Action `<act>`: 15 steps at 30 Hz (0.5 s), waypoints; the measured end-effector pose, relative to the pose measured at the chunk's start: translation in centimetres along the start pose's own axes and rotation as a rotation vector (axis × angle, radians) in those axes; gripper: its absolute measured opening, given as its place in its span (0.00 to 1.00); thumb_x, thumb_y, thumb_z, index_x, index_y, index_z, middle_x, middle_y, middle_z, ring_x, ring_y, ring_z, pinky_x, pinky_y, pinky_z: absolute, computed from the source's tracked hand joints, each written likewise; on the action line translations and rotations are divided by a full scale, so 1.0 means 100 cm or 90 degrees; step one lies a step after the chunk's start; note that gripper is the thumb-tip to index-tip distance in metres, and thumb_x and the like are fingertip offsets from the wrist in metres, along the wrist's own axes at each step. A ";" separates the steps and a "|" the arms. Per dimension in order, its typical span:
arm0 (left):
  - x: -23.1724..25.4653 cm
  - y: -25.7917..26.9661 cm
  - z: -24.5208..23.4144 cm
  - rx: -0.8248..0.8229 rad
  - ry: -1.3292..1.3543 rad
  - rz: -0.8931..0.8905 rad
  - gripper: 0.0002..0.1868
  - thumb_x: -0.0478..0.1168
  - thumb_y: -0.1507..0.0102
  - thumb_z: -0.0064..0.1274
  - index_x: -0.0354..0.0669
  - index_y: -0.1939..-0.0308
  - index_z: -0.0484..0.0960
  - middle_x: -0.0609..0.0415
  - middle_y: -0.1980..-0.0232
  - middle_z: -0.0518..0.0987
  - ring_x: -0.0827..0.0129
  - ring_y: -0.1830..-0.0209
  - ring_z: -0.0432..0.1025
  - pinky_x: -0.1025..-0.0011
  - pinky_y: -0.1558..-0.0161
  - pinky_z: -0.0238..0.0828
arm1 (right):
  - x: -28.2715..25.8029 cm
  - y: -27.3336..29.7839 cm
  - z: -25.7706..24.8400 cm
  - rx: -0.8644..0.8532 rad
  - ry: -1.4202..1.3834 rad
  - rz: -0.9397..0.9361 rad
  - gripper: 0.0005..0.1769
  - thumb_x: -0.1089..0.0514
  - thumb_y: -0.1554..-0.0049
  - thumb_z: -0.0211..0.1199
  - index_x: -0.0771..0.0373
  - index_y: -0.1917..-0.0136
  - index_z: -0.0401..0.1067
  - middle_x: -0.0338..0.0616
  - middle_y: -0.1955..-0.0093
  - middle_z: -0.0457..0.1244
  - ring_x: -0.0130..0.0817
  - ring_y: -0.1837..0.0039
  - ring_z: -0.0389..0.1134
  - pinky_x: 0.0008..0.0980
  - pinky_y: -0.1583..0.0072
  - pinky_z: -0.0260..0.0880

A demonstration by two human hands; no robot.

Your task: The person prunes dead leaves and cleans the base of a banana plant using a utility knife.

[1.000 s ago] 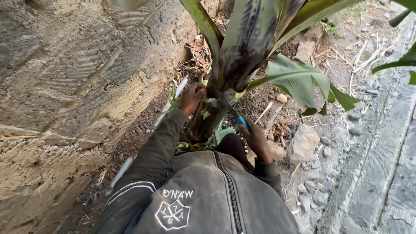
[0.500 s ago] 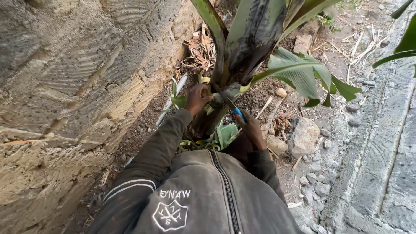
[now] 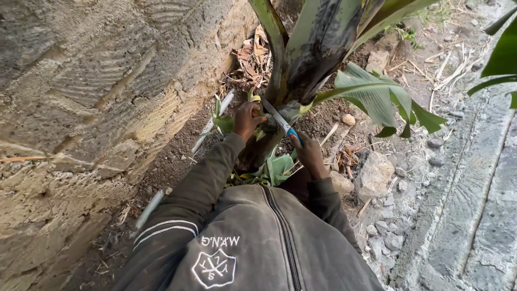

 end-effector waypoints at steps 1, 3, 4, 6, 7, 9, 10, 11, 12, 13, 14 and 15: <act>0.006 -0.002 -0.003 0.003 -0.001 0.000 0.19 0.32 0.47 0.73 0.37 0.58 0.79 0.54 0.59 0.77 0.73 0.65 0.74 0.74 0.60 0.81 | -0.004 -0.003 0.002 -0.002 0.000 -0.003 0.26 0.41 0.34 0.57 0.60 0.33 0.74 0.49 0.60 0.72 0.34 0.62 0.72 0.36 0.57 0.72; 0.015 0.003 -0.004 0.000 -0.036 -0.019 0.21 0.34 0.49 0.75 0.36 0.60 0.78 0.53 0.61 0.77 0.70 0.66 0.73 0.72 0.61 0.79 | -0.010 -0.003 0.006 0.002 -0.007 -0.018 0.24 0.41 0.33 0.56 0.61 0.36 0.75 0.48 0.62 0.71 0.35 0.63 0.74 0.37 0.59 0.72; 0.018 0.002 -0.004 0.000 -0.035 -0.020 0.21 0.34 0.49 0.75 0.36 0.60 0.78 0.53 0.61 0.77 0.70 0.66 0.73 0.72 0.61 0.79 | -0.021 -0.003 0.009 0.002 -0.007 -0.016 0.24 0.41 0.33 0.56 0.61 0.36 0.75 0.48 0.62 0.71 0.35 0.63 0.74 0.37 0.59 0.72; 0.027 0.000 -0.006 0.010 -0.079 0.007 0.22 0.35 0.50 0.77 0.35 0.62 0.77 0.50 0.62 0.76 0.67 0.68 0.72 0.67 0.63 0.76 | -0.046 -0.005 0.010 0.057 0.047 -0.026 0.24 0.41 0.35 0.55 0.59 0.38 0.76 0.53 0.66 0.69 0.44 0.66 0.72 0.42 0.64 0.70; 0.025 0.000 -0.005 0.009 -0.079 0.007 0.22 0.35 0.50 0.77 0.35 0.62 0.77 0.50 0.62 0.76 0.67 0.68 0.72 0.67 0.63 0.76 | -0.046 -0.009 0.015 0.057 0.046 -0.026 0.24 0.41 0.35 0.55 0.59 0.38 0.76 0.53 0.66 0.69 0.44 0.66 0.72 0.42 0.64 0.70; 0.019 0.005 -0.001 0.019 -0.064 -0.031 0.20 0.34 0.48 0.75 0.36 0.61 0.78 0.49 0.61 0.78 0.68 0.67 0.74 0.66 0.62 0.77 | -0.049 -0.012 0.019 0.096 0.102 -0.060 0.23 0.41 0.35 0.56 0.60 0.41 0.75 0.57 0.67 0.67 0.53 0.66 0.70 0.48 0.65 0.68; 0.019 0.003 -0.001 0.020 -0.064 -0.028 0.20 0.34 0.48 0.75 0.36 0.61 0.78 0.49 0.61 0.78 0.68 0.67 0.74 0.66 0.62 0.77 | -0.050 -0.010 0.017 0.099 0.101 -0.062 0.23 0.41 0.35 0.56 0.60 0.41 0.75 0.57 0.67 0.67 0.53 0.66 0.70 0.48 0.65 0.68; 0.020 0.001 -0.001 0.019 -0.075 -0.019 0.17 0.34 0.45 0.73 0.35 0.60 0.78 0.48 0.60 0.77 0.66 0.66 0.74 0.66 0.62 0.78 | -0.050 -0.009 0.017 0.090 0.103 -0.052 0.22 0.41 0.34 0.55 0.60 0.43 0.74 0.56 0.68 0.67 0.54 0.66 0.70 0.49 0.64 0.67; 0.021 0.001 0.000 0.018 -0.086 -0.013 0.15 0.33 0.42 0.70 0.34 0.60 0.78 0.46 0.59 0.77 0.64 0.66 0.74 0.66 0.62 0.78 | -0.050 -0.006 0.017 0.078 0.106 -0.041 0.22 0.40 0.34 0.55 0.60 0.46 0.74 0.56 0.68 0.67 0.55 0.66 0.70 0.51 0.64 0.67; 0.022 -0.002 -0.001 0.018 -0.086 -0.013 0.15 0.33 0.42 0.70 0.34 0.60 0.78 0.46 0.59 0.77 0.64 0.66 0.74 0.66 0.62 0.78 | -0.049 0.001 0.015 0.078 0.106 -0.042 0.22 0.40 0.34 0.55 0.60 0.46 0.74 0.56 0.68 0.67 0.55 0.66 0.70 0.51 0.64 0.67; 0.021 0.000 -0.001 0.013 -0.086 -0.030 0.15 0.33 0.43 0.70 0.33 0.60 0.78 0.47 0.58 0.78 0.65 0.65 0.75 0.67 0.61 0.79 | -0.047 0.010 0.013 0.088 0.111 -0.032 0.21 0.40 0.34 0.55 0.59 0.46 0.74 0.56 0.68 0.67 0.55 0.66 0.70 0.51 0.64 0.67; 0.020 0.001 0.000 0.007 -0.087 -0.047 0.15 0.33 0.43 0.69 0.33 0.60 0.78 0.47 0.57 0.78 0.66 0.65 0.76 0.68 0.61 0.80 | -0.044 0.020 0.011 0.097 0.116 -0.022 0.20 0.41 0.35 0.56 0.59 0.46 0.74 0.56 0.68 0.67 0.56 0.66 0.70 0.52 0.64 0.67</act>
Point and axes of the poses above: each hand's wrist, its own y-axis away from the middle knuckle, its own z-axis out of the palm, x = y × z, the point moved 7 cm from there along -y, towards the middle knuckle
